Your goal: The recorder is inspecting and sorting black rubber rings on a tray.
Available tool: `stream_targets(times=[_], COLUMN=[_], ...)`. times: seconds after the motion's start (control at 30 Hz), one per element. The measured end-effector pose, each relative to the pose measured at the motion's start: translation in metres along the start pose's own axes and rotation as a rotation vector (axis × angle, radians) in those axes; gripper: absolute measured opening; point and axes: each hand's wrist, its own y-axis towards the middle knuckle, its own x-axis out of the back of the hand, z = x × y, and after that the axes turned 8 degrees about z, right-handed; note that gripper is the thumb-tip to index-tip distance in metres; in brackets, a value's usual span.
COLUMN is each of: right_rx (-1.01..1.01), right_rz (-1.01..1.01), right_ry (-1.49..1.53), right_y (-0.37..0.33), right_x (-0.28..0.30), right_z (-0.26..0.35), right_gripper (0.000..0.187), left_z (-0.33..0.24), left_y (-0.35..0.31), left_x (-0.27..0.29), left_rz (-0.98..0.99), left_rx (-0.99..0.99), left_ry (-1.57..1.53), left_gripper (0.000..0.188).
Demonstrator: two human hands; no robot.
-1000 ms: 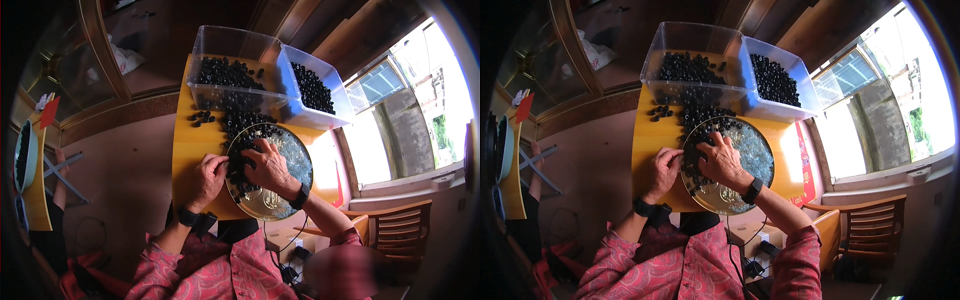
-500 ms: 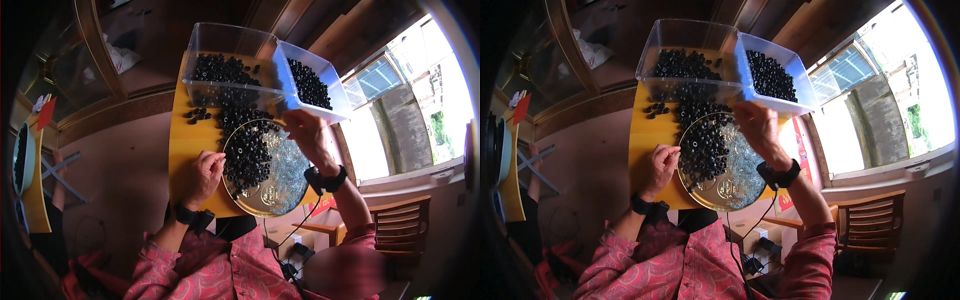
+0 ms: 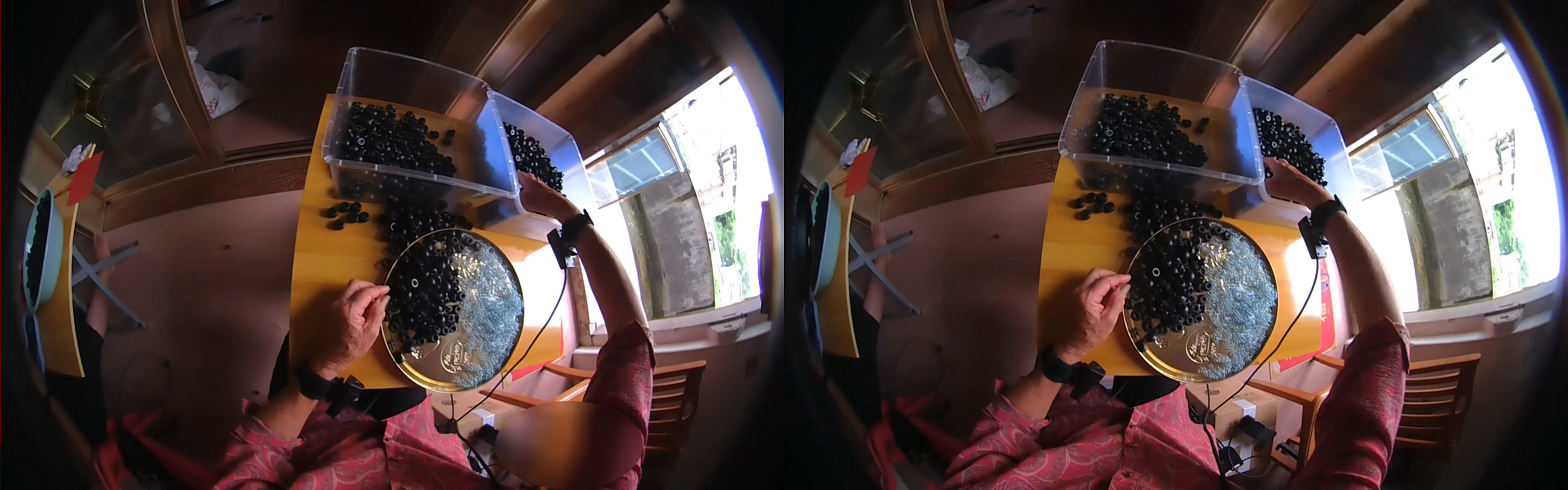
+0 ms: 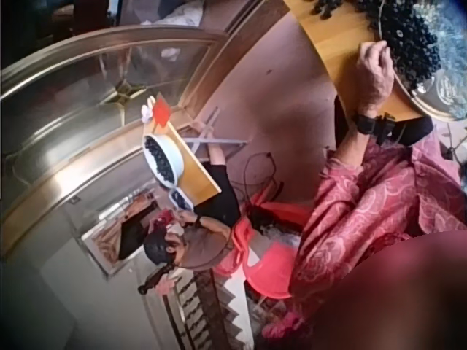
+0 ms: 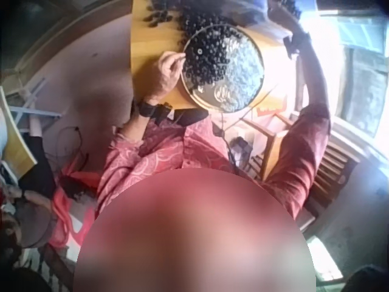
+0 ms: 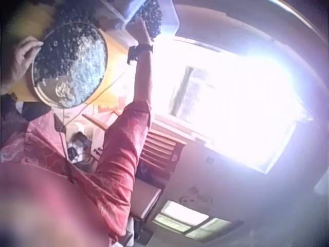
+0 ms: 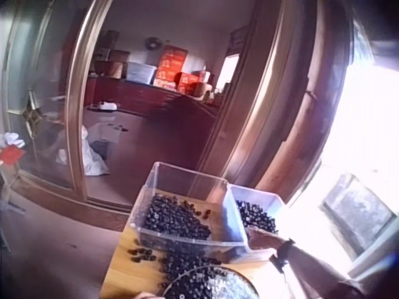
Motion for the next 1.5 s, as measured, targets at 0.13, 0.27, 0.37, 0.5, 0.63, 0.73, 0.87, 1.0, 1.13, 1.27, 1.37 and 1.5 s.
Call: stream_targets(times=[0.13, 0.27, 0.37, 0.5, 0.63, 0.73, 0.87, 1.0, 1.13, 1.27, 1.37, 1.5], right_rx=[0.328, 0.354, 0.111, -0.246, -0.164, -0.095, -0.017, -0.213, -0.092, 0.044, -0.123, -0.097], right_rz=[-0.124, -0.080, 0.082, 0.246, 0.260, 0.269, 0.280, 0.239, 0.209, 0.193, 0.058, 0.023], right_ry=[-0.690, -0.928, -0.524, -0.205, -0.162, -0.130, -0.095, 0.173, 0.067, -0.169, -0.108, -0.156], right_y=[0.016, 0.023, 0.026, 0.010, 0.012, 0.012, 0.013, 0.020, 0.037, 0.040, 0.038, 0.037], right_x=[-0.005, -0.001, -0.008, 0.002, 0.005, 0.004, 0.004, -0.007, -0.012, -0.006, -0.008, -0.012], right_z=[-0.040, -0.088, -0.052, -0.006, -0.006, -0.007, -0.003, -0.086, -0.088, -0.063, -0.094, -0.040], right_gripper=[0.051, 0.046, 0.049, 0.060, 0.058, 0.056, 0.054, 0.041, 0.035, 0.032, 0.024, 0.027], left_z=[0.007, 0.007, 0.006, 0.003, 0.003, 0.007, 0.004, 0.006, 0.005, 0.006, 0.002, 0.007], left_y=[-0.002, 0.005, -0.001, 0.001, 0.003, 0.003, 0.001, 0.005, 0.001, -0.001, 0.004, -0.001], left_x=[-0.003, -0.007, -0.002, -0.003, -0.003, -0.004, -0.002, -0.008, -0.004, -0.004, -0.006, -0.001], left_rz=[-0.004, 0.001, -0.015, 0.005, -0.010, -0.031, -0.037, -0.033, -0.016, -0.046, -0.013, -0.054], left_rx=[-0.014, -0.039, -0.004, 0.027, 0.000, -0.042, -0.031, -0.064, 0.001, -0.029, -0.016, -0.022], left_ry=[-0.017, -0.056, -0.041, -0.056, -0.015, 0.015, 0.017, -0.003, -0.012, 0.011, -0.012, 0.010], left_gripper=[0.014, 0.014, 0.014, 0.014, 0.014, 0.014, 0.014, 0.014, 0.015, 0.015, 0.014, 0.014])
